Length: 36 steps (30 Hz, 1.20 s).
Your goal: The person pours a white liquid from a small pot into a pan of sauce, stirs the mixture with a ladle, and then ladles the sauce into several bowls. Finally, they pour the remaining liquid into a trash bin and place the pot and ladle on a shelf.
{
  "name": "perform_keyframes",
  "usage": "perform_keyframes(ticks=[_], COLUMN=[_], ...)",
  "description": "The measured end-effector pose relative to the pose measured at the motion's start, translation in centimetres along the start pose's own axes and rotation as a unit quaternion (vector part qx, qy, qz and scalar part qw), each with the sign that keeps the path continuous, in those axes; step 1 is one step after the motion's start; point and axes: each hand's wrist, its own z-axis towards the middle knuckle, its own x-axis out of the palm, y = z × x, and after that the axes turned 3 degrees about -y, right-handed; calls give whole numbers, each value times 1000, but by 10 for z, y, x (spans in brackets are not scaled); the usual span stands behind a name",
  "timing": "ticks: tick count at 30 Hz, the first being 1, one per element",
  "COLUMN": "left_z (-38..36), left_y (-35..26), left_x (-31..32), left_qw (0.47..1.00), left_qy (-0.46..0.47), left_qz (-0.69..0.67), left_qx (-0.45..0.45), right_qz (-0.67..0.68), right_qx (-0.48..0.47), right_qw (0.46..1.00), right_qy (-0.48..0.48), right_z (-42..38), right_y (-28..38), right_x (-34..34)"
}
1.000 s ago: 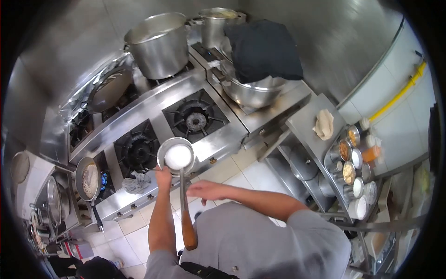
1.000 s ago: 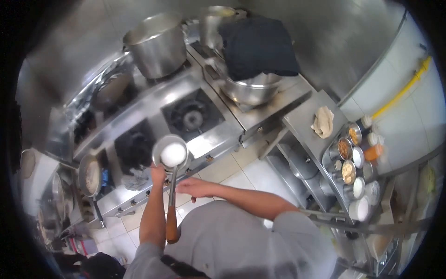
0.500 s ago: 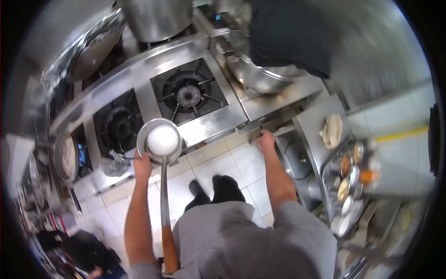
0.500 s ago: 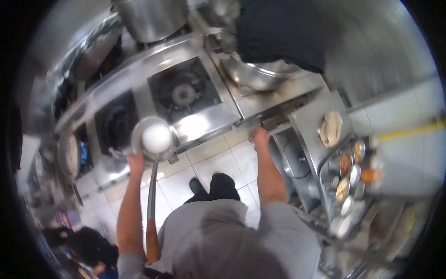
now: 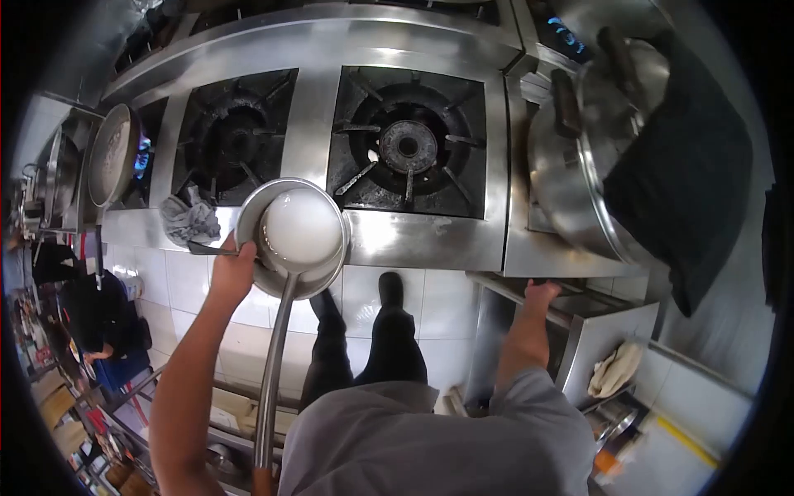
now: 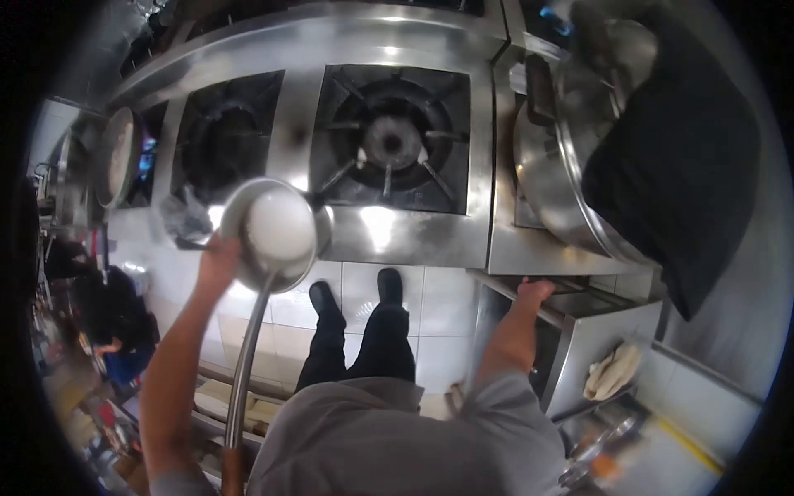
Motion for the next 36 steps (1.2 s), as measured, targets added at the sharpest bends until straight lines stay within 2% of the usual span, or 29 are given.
perform_keyframes(ticks=[2,6,8,14,17,36], left_z=[-6,-5,-7,-3,-5,-8], left_y=[-9,-1,-13,0,0,-7], left_x=[-1,-1,-1,-5,-5,-5], left_qw=[1000,999,1000,999,1000,1000], left_qy=[-8,-3,6,9,7,13], left_qz=[5,-47,-12,13,-1,-15], left_qx=[-27,-2,-19,-35,-15,-10], right_qz=[13,-6,-7,-10,-14,-41], right_qx=[-16,-30,-37,-34,-31,-8], right_qw=[999,999,999,999,999,998], right_qy=[-37,-33,-32,-11,-3,54], right_z=[42,74,88,105,114,125], right_y=[13,30,42,57,70,61], right_x=[-8,-4,6,10,21,23])
